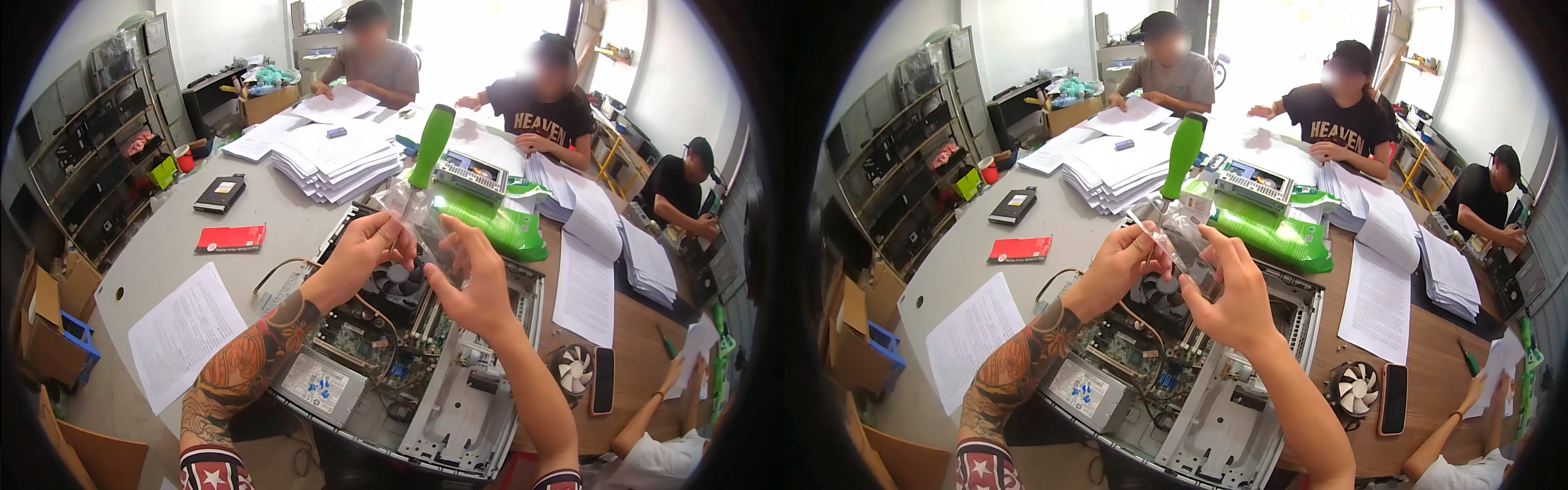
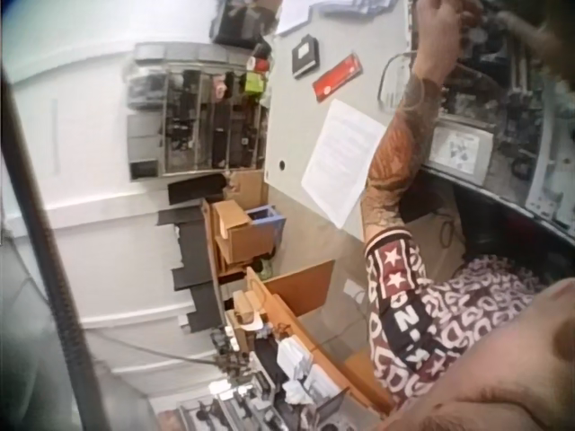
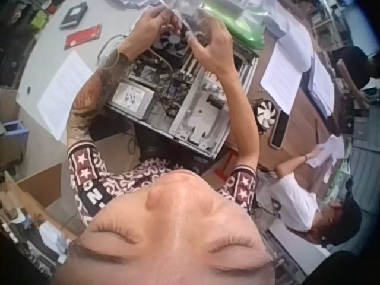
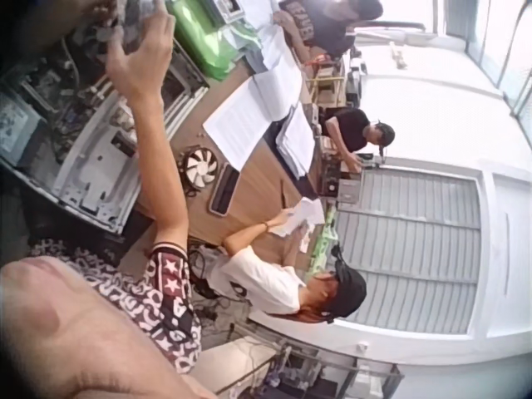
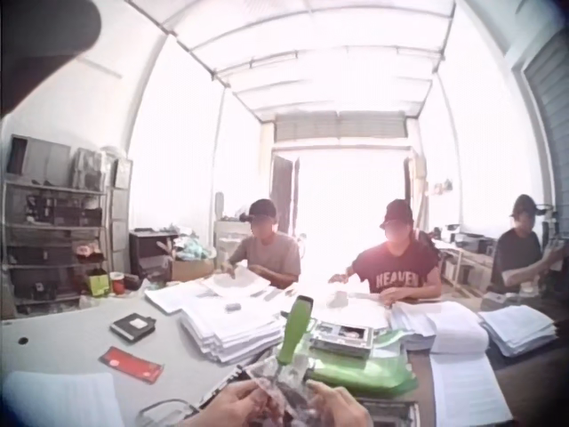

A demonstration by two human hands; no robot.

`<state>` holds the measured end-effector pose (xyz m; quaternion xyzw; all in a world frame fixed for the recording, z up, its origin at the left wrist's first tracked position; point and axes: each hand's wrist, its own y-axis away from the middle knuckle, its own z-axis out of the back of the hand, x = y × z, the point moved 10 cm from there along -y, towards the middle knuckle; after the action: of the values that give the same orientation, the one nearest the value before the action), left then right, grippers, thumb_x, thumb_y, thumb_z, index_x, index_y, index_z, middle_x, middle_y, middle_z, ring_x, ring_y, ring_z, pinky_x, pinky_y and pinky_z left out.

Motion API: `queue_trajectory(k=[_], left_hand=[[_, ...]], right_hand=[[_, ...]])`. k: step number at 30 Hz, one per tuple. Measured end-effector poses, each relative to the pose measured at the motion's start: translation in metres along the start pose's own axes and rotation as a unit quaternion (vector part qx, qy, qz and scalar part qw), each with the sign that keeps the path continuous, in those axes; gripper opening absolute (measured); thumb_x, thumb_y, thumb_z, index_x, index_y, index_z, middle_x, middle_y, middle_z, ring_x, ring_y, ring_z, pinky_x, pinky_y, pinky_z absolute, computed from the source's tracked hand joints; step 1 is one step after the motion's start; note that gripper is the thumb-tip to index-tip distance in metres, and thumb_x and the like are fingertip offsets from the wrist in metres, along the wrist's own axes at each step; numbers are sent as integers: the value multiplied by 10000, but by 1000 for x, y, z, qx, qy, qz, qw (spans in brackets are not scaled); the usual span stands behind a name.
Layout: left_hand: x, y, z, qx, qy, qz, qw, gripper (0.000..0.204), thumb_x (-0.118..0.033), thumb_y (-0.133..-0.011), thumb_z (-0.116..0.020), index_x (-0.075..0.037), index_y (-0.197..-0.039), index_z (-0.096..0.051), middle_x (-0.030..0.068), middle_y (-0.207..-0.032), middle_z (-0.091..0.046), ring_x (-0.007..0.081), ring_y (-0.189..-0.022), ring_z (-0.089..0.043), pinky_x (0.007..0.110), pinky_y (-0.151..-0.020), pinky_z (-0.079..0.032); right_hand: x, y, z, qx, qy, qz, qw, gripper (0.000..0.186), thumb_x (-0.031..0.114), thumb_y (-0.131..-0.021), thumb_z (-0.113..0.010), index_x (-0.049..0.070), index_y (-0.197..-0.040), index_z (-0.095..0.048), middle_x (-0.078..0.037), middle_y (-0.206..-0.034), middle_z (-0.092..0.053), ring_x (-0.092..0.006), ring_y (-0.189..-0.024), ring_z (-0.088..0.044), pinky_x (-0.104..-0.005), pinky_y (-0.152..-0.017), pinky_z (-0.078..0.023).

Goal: The person uses a screwdriver to tighten a screw on a clear plastic component within a computer case and then places the component inside the case.

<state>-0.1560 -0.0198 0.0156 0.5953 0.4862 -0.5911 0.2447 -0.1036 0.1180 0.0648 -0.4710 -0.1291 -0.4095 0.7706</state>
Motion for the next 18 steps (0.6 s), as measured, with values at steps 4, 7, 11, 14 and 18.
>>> queue_trajectory(k=[4,7,11,14,18], left_hand=[[-5,-1,-2,-19,42,16,999,296,-281,-1019,-488,-9,-1082,-587,84,-900,-639,211,-787,-634,360,-752,-499],[-5,-1,8,-42,57,14,997,326,-286,-1005,-489,4,-1132,-565,96,-912,-641,220,-801,-639,364,-757,-496],[-15,-2,17,-58,19,-10,998,390,-346,-1017,-430,5,-1133,-553,121,-949,-634,225,-815,-634,364,-777,-488],[-25,-1,20,-82,94,-64,990,441,-403,-1021,-389,-5,-1110,-556,127,-957,-628,230,-831,-625,363,-803,-474],[-34,4,27,-118,66,-91,987,474,-435,-1021,-355,-14,-1108,-555,121,-953,-626,233,-844,-619,356,-819,-462]], right_hand=[[-6,-1,0,5,1,8,1000,617,148,-744,-706,36,-1315,-501,-117,-936,-578,-199,-682,-537,-324,-646,-474],[-8,0,-3,17,7,-16,1000,615,148,-740,-702,40,-1313,-505,-120,-951,-586,-201,-681,-542,-323,-647,-476],[-11,-1,0,1,4,-20,1000,603,147,-753,-697,29,-1313,-506,-107,-952,-594,-175,-670,-534,-308,-648,-473],[-27,0,4,-22,-116,-83,990,585,144,-783,-681,9,-1322,-497,-87,-948,-594,-130,-679,-517,-293,-648,-461],[-39,-3,21,-78,-334,-140,929,514,81,-833,-610,2,-1330,-504,-59,-956,-585,-82,-776,-505,-238,-699,-435]])
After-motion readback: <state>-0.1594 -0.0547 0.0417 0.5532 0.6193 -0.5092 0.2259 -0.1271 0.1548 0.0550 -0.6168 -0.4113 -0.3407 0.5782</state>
